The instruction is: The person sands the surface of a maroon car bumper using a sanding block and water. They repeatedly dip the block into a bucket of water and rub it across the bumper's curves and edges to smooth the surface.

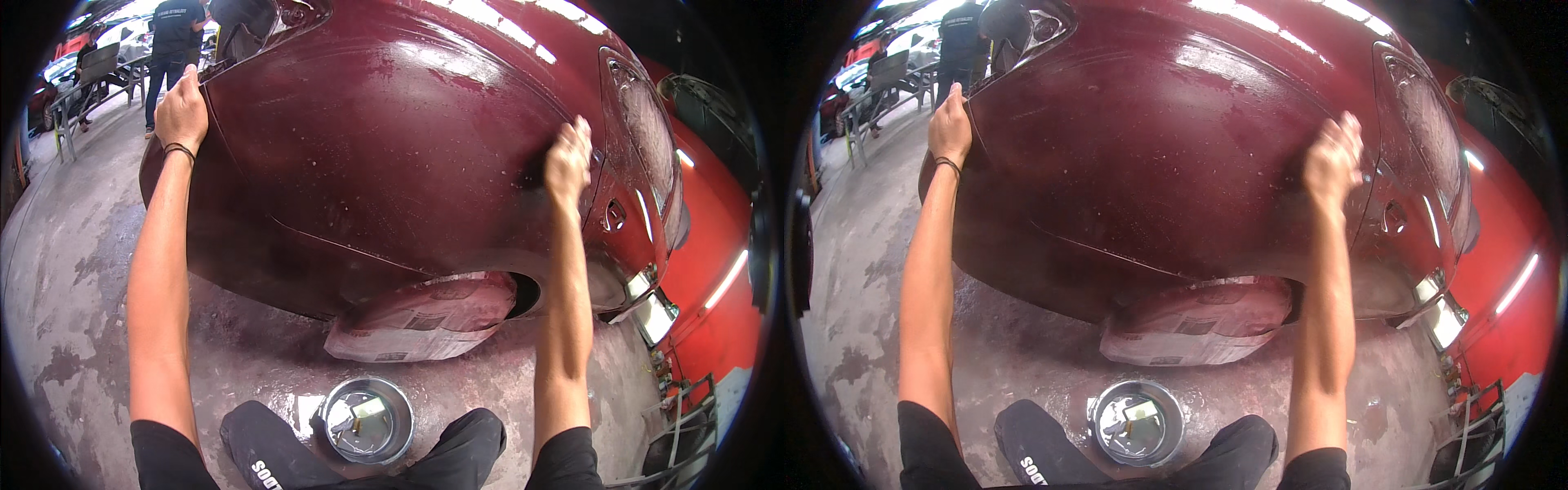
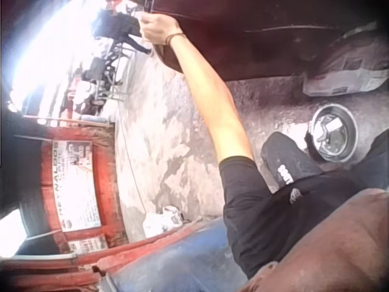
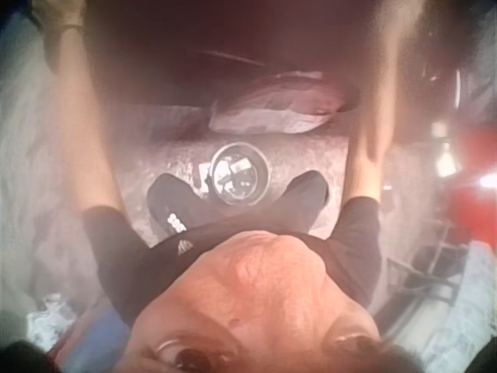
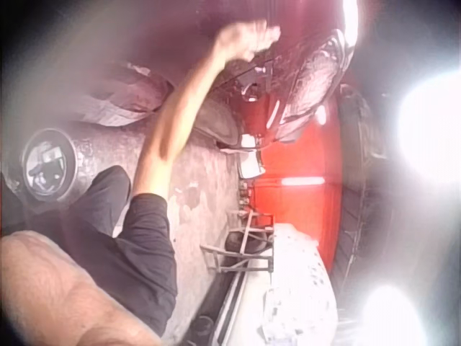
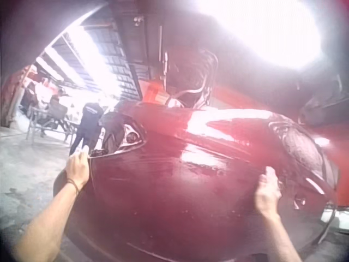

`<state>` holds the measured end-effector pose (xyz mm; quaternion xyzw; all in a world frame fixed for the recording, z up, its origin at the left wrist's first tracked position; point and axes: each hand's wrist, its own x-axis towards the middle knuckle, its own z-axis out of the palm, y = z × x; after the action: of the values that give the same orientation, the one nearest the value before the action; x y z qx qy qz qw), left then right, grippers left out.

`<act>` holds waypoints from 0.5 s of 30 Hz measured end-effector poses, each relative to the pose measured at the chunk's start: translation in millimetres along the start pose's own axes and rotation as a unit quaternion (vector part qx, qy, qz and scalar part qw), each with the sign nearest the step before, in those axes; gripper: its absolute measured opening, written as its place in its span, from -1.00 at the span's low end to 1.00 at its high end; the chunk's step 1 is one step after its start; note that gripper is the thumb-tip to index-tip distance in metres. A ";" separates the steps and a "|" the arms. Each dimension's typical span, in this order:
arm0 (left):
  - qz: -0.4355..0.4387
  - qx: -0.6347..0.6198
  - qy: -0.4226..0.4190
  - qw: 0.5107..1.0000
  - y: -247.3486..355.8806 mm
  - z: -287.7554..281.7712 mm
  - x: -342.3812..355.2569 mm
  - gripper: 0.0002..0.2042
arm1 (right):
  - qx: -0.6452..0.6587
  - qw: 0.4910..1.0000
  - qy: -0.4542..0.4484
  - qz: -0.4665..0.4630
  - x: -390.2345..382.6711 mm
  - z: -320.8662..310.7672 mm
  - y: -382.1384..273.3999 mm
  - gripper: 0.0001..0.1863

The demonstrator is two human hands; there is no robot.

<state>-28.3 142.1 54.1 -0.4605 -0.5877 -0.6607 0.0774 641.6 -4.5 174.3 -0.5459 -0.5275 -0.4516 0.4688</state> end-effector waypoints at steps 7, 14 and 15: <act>0.001 0.024 0.007 1.000 -3.2 -4.0 14.5 -0.26 | 0.102 0.974 0.037 -0.200 8.1 41.6 -336.2 -0.32; 0.042 0.044 0.066 0.996 -36.0 -14.8 39.8 -0.24 | -0.036 0.997 -0.070 -0.015 -8.1 -28.8 -57.1 -0.30; -0.004 0.073 0.049 0.996 -28.6 -9.2 31.0 -0.23 | -0.041 0.994 -0.091 0.040 -22.1 -42.6 -13.2 -0.29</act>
<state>-69.0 156.5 56.6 -0.4187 -0.6316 -0.6380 0.1372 627.7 -50.0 159.5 -0.6238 -0.5271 -0.4023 0.4137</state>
